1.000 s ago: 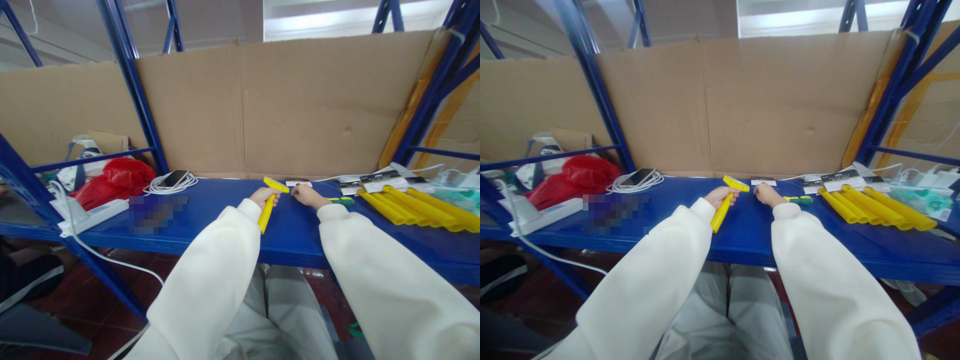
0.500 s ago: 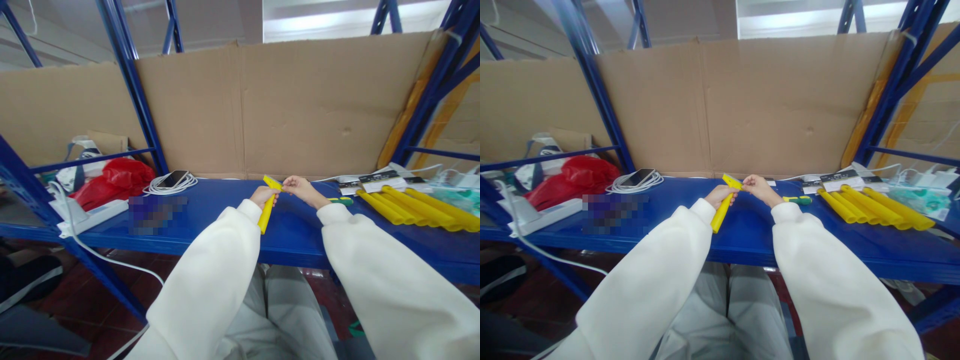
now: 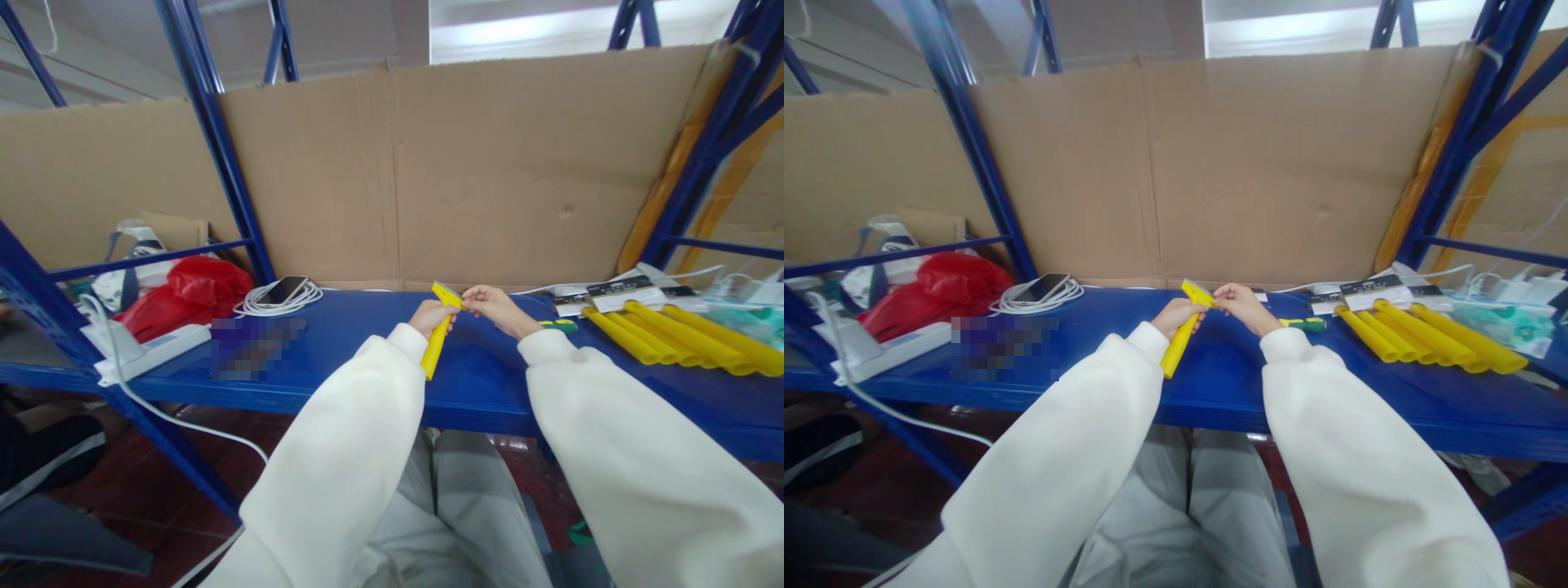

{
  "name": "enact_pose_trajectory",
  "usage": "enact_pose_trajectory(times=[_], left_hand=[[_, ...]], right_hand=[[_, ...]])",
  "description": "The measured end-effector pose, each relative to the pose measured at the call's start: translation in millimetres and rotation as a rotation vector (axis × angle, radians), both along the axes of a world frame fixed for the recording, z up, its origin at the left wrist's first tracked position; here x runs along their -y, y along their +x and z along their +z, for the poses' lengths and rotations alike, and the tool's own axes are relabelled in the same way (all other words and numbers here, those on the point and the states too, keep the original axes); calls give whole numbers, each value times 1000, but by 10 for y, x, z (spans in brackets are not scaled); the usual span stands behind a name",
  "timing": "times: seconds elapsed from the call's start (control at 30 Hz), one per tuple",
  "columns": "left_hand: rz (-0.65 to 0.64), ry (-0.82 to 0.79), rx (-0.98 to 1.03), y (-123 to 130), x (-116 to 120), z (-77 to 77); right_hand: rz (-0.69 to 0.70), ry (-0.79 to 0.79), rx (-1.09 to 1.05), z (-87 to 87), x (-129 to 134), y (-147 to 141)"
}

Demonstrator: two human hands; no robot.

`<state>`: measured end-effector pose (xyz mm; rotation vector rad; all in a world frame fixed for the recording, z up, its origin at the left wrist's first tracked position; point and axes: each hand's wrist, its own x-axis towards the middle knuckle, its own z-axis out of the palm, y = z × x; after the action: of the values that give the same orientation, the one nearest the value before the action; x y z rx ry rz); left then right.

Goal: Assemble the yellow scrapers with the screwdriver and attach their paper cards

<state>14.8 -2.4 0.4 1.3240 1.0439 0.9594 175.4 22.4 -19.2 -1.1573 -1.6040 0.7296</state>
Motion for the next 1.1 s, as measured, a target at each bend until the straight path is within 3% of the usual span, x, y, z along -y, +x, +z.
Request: enact_pose_trajectory(times=[0.23, 0.63, 0.77, 0.93, 1.03, 1.1], left_hand=[[7, 26, -23, 9, -10, -12], [7, 41, -3, 7, 2, 3], [8, 26, 21, 4, 13, 31], [17, 22, 32, -9, 19, 47], [25, 15, 33, -18, 13, 41], [27, 9, 36, -20, 10, 37]], right_hand=[[9, 11, 0, -8, 11, -3], [-118, 82, 33, -75, -70, 53], [-198, 56, 76, -93, -64, 29], [-185, -22, 5, -12, -31, 53], [-324, -40, 45, 51, -63, 224], [-480, 1, 243, 66, -88, 394]])
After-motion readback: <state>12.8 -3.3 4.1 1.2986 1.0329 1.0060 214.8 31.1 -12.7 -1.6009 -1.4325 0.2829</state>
